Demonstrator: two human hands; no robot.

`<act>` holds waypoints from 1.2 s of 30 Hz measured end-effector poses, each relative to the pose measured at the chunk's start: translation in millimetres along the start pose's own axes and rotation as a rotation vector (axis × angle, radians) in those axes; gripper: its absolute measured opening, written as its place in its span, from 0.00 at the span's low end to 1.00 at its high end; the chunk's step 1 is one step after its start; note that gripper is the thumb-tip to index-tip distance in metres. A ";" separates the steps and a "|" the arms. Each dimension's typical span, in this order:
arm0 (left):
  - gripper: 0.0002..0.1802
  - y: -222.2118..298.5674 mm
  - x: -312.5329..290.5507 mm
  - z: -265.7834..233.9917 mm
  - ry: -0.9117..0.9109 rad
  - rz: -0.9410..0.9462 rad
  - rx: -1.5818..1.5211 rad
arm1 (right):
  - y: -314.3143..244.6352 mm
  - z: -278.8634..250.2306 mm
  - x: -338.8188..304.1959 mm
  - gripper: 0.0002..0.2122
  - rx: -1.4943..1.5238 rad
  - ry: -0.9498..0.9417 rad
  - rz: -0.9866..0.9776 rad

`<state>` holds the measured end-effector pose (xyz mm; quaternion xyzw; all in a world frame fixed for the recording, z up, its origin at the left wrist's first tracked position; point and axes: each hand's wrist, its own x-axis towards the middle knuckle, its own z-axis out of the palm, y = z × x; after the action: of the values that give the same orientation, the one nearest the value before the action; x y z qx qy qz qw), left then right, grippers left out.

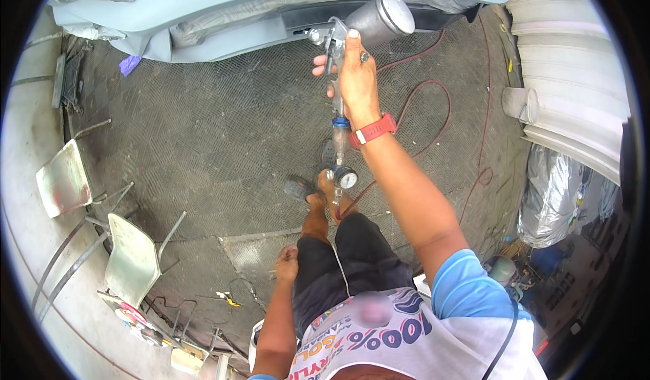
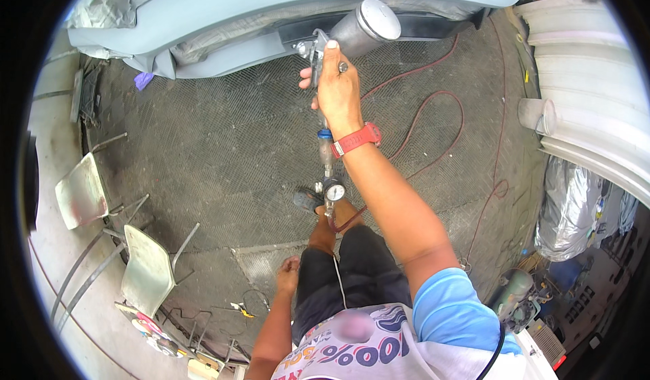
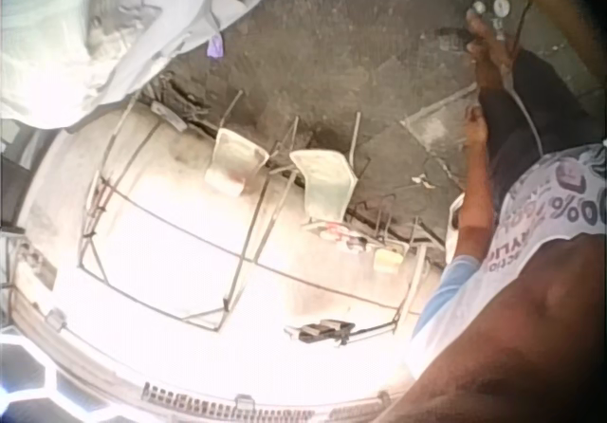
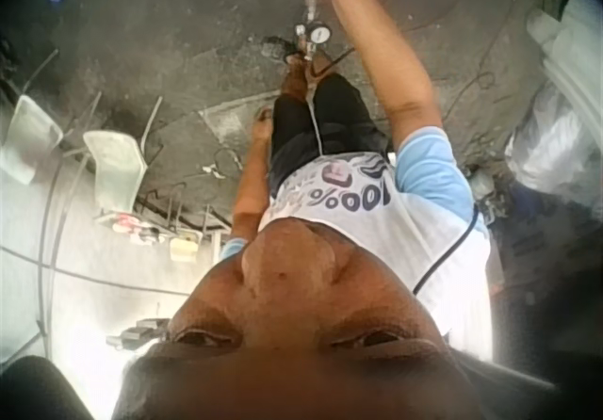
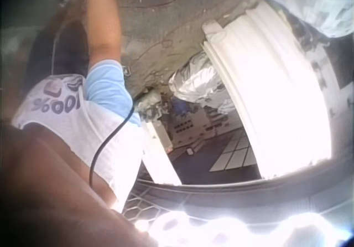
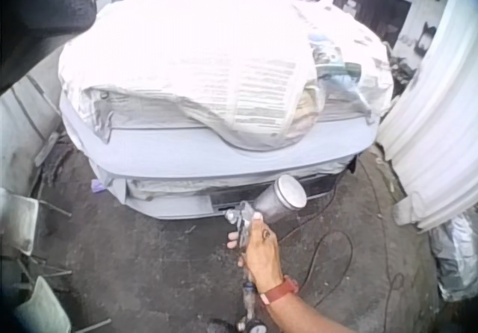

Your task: The person is spray painting the front bumper of a car using a spray gun. They are sitting on the floor and applying paint to the lower sections of the bumper, moving the gun back and forth to ensure even coverage.

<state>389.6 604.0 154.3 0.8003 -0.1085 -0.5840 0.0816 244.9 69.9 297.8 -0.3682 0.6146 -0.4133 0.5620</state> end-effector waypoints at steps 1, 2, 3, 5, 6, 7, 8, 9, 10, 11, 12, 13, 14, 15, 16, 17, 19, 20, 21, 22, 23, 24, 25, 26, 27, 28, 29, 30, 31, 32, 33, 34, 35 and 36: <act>0.19 5.0 -2.4 2.4 -0.011 -0.001 0.001 | 0.4 0.4 0.5 0.33 0.023 -0.010 0.018; 0.19 9.8 -4.9 4.0 -0.022 -0.001 0.002 | 0.9 0.0 1.0 0.33 0.046 -0.019 0.036; 0.20 9.1 -4.4 5.5 -0.036 0.000 0.003 | -0.1 -1.2 1.9 0.33 0.068 -0.026 0.053; 0.18 9.0 -0.6 10.5 -0.023 0.029 -0.050 | 0.0 -9.6 8.0 0.34 0.037 0.034 0.061; 0.18 5.5 2.8 13.9 -0.018 0.045 -0.075 | -0.9 -17.2 12.7 0.34 0.022 0.066 0.064; 0.18 3.3 4.1 15.9 -0.017 0.051 -0.084 | -1.5 -25.6 17.7 0.35 0.009 0.103 0.044; 0.18 1.0 5.4 17.2 -0.016 0.058 -0.092 | -1.2 -35.3 24.1 0.35 0.007 0.138 0.041; 0.18 0.6 6.7 18.1 -0.016 0.064 -0.100 | -2.3 -45.7 29.4 0.35 -0.007 0.174 0.032; 0.19 3.2 5.9 17.6 -0.027 0.052 -0.091 | -2.8 -56.2 34.2 0.35 -0.021 0.208 0.023; 0.20 5.6 4.8 16.5 -0.039 0.039 -0.081 | -3.6 -67.0 39.7 0.35 -0.023 0.230 0.015; 0.21 8.4 4.1 14.7 -0.051 0.026 -0.068 | -4.7 -77.8 43.8 0.35 -0.017 0.269 0.004; 0.20 8.2 3.9 14.5 -0.055 0.027 -0.076 | -8.4 -87.0 46.3 0.34 -0.032 0.298 -0.010; 0.20 7.7 3.4 14.2 -0.060 0.028 -0.085 | -11.7 -96.4 48.9 0.34 -0.047 0.328 -0.025; 0.20 7.4 3.1 13.1 -0.067 0.032 -0.089 | -11.9 -108.7 52.3 0.33 -0.047 0.366 -0.036; 0.19 6.2 3.2 12.5 -0.063 0.037 -0.081 | -11.9 -119.5 55.3 0.33 -0.036 0.385 -0.053; 0.18 5.0 3.5 12.3 -0.060 0.042 -0.073 | -11.8 -130.3 57.4 0.33 -0.044 0.408 -0.052; 0.19 11.5 -0.1 12.5 -0.075 0.046 -0.050 | -8.6 -142.1 58.5 0.32 -0.071 0.453 -0.060; 0.20 14.1 -2.9 12.1 -0.094 0.044 -0.035 | -2.5 -146.1 58.8 0.32 -0.089 0.475 -0.069; 0.22 22.3 -7.3 11.1 -0.113 0.043 -0.017 | 3.7 -150.0 58.9 0.31 -0.106 0.499 -0.077; 0.27 30.8 -10.5 11.9 -0.173 0.041 0.174 | 11.3 -149.9 56.3 0.31 -0.130 0.486 -0.092; 0.32 39.8 -12.9 14.4 -0.233 0.039 0.365 | 20.9 -148.3 50.9 0.30 -0.154 0.474 -0.108; 0.37 45.0 -16.0 16.4 -0.290 0.032 0.557 | 29.2 -142.6 44.3 0.30 -0.175 0.458 -0.118; 0.42 43.6 -18.0 20.7 -0.326 0.024 0.631 | 34.6 -132.7 34.6 0.30 -0.168 0.438 -0.119; 0.46 42.2 -19.7 26.2 -0.363 0.016 0.705 | 45.5 -125.5 28.4 0.30 -0.160 0.397 -0.135; 0.51 40.6 -20.6 30.9 -0.402 0.010 0.779 | 56.6 -115.6 22.2 0.29 -0.132 0.369 -0.139; 0.52 43.8 -22.9 34.5 -0.415 -0.005 0.810 | 65.3 -102.6 15.3 0.28 -0.105 0.338 -0.143; 0.53 47.2 -23.8 38.0 -0.428 -0.020 0.840 | 73.7 -90.2 7.1 0.27 -0.100 0.299 -0.151; 0.54 49.7 -24.6 39.9 -0.440 -0.037 0.868 | 81.1 -75.6 0.6 0.27 -0.094 0.257 -0.157; 0.55 48.2 -23.2 40.6 -0.441 -0.035 0.892 | 90.2 -63.8 -2.5 0.28 -0.099 0.217 -0.227; 0.55 46.9 -21.6 41.1 -0.442 -0.033 0.917 | 98.7 -52.6 -5.8 0.28 -0.056 0.182 -0.241; 0.55 45.0 -20.6 43.2 -0.442 -0.032 0.936 | 104.9 -40.3 -9.4 0.28 -0.048 0.157 -0.259; 0.55 47.4 -21.4 44.9 -0.445 -0.044 0.943 | 110.9 -30.3 -12.5 0.28 -0.041 0.132 -0.278; 0.55 49.8 -22.4 46.1 -0.448 -0.056 0.951 | 115.8 -22.3 -14.3 0.28 -0.052 0.092 -0.305; 0.55 49.0 -22.0 47.7 -0.452 -0.068 0.959 | 119.1 -15.6 -15.8 0.27 -0.064 0.052 -0.332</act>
<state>333.8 562.6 172.6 0.6049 -0.3524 -0.6290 -0.3380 232.4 132.0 194.5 -0.4717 0.5723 -0.4901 0.4580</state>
